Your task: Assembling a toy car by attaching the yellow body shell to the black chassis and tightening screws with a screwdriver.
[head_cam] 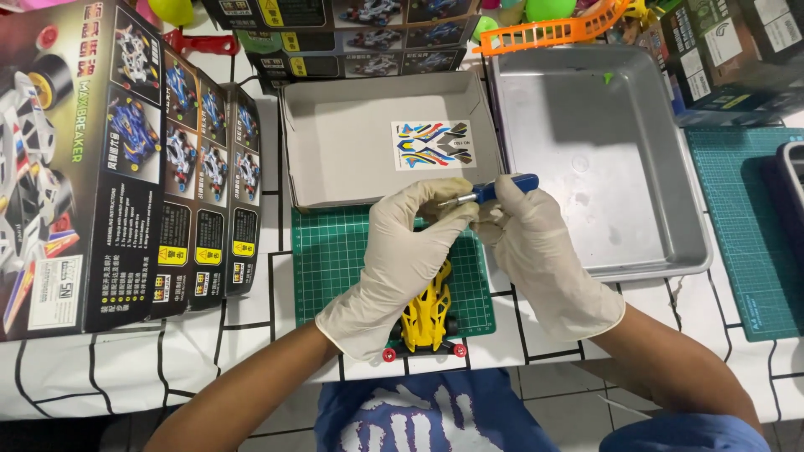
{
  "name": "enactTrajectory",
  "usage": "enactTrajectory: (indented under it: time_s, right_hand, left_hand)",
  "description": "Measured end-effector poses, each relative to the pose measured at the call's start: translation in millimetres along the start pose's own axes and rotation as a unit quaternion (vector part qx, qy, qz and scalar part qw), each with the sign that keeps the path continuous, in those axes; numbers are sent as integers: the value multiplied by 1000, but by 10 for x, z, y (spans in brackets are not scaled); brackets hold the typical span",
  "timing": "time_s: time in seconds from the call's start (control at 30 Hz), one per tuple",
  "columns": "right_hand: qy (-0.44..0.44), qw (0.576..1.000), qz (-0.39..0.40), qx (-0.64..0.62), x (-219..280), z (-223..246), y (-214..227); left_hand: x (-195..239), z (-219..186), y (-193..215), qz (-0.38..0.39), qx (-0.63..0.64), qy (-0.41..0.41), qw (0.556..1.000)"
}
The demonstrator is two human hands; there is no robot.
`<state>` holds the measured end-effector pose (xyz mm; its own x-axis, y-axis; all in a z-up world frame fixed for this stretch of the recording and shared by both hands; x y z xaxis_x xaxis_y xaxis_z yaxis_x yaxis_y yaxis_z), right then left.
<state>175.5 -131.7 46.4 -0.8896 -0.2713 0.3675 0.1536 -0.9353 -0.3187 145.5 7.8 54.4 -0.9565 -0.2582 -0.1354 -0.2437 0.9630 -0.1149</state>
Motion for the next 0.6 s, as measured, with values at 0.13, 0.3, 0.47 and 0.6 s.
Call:
enactTrajectory:
  time_s: [0.13, 0.3, 0.47, 0.6]
  right_hand:
    - [26, 999, -21, -28, -123, -84, 75]
    - [32, 999, -15, -10, -354, -279, 301]
    - [23, 999, -24, -21, -101, -21, 14]
    - [39, 999, -25, -17, -218, 39, 247]
  left_hand:
    - [-41, 108, 35, -21, -31, 19, 999]
    - [-129, 101, 65, 8, -60, 32, 998]
    - [-195, 134, 106, 28, -55, 47, 997]
    - [-173, -110, 196, 33, -125, 8, 992]
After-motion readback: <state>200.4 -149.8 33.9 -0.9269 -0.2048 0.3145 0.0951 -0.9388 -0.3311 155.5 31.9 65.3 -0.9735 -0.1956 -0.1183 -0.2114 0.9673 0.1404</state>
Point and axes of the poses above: each hand's wrist, its own x-axis away from the middle knuckle, its own y-axis out of the back of the hand, z = x × y, the point moved 9 cm from there along -x, towards the middle knuckle, and after that the axes turned 3 degrees about -x, right-handed, at the moved point
